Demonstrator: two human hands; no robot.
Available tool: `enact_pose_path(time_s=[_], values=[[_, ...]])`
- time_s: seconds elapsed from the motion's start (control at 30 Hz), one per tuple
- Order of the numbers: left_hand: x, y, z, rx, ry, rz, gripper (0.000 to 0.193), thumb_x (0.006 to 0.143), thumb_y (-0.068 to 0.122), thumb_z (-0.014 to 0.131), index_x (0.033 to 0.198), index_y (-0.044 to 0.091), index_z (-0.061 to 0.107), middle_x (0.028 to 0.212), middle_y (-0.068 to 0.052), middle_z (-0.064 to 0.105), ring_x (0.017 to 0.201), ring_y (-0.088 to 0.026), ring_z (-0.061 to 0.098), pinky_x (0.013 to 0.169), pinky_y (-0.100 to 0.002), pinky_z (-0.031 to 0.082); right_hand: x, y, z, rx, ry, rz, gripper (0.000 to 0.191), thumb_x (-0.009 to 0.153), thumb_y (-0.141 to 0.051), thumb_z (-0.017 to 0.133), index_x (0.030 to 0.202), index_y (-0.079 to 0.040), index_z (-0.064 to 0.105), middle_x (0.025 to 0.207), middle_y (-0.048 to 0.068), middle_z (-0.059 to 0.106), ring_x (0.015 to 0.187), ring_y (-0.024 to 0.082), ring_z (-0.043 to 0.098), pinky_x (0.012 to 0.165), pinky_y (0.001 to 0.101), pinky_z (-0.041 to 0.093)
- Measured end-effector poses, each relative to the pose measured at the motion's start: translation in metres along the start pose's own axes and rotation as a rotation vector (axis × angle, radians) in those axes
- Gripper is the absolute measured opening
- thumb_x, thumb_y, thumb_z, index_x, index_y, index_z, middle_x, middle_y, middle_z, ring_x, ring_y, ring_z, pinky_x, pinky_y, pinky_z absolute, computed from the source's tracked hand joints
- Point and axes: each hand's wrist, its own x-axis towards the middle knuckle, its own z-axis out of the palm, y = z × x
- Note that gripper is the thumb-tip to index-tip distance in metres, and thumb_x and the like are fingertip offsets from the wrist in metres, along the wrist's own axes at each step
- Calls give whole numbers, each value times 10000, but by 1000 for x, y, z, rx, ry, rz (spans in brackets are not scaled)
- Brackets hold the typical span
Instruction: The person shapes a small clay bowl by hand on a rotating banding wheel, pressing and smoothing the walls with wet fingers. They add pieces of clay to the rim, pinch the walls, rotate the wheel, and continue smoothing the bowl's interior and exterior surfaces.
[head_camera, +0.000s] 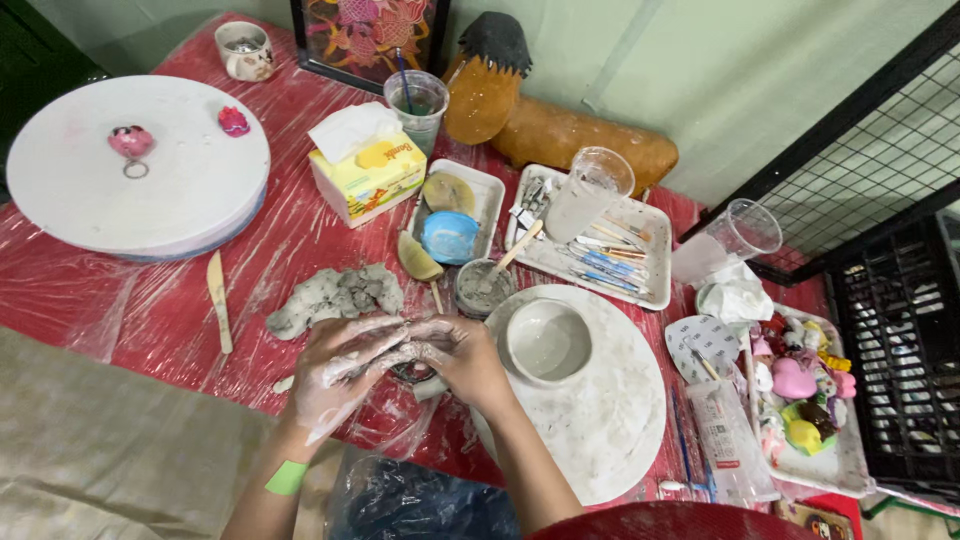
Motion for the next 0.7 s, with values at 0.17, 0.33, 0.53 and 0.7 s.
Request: enact_pose_path(time_s=[0.17,0.33,0.53,0.7], values=[[-6,-8,4,-393,-37,-255,394,801,-64,726,1168,75,751,1157,-57,751,1070,-170,714,930,-305,582,-1,10,6,-239,42,-345,242,854,104,715,1084,35,747,989,88,803,895,135,757,792,268,611],[-10,-13,10,-478,-52,-433,297,828,-104,701,1097,19,740,1101,-79,737,911,-170,644,805,-310,556,-8,17,21,-159,127,-402,177,904,62,701,1074,24,728,941,45,782,877,103,744,778,262,599],[-14,-17,18,-605,38,-359,213,889,-82,638,1081,8,651,1209,-102,659,1078,-171,688,918,-309,598,-6,17,26,114,66,-262,173,980,-56,667,1143,-10,703,963,-4,745,813,62,667,713,227,558],[-9,-3,20,-639,124,-421,272,930,-50,598,1191,22,627,1213,-111,702,1097,-174,686,981,-323,571,-7,23,19,256,-12,-57,246,1000,-134,693,1220,-25,710,799,9,686,664,53,580,553,217,471]])
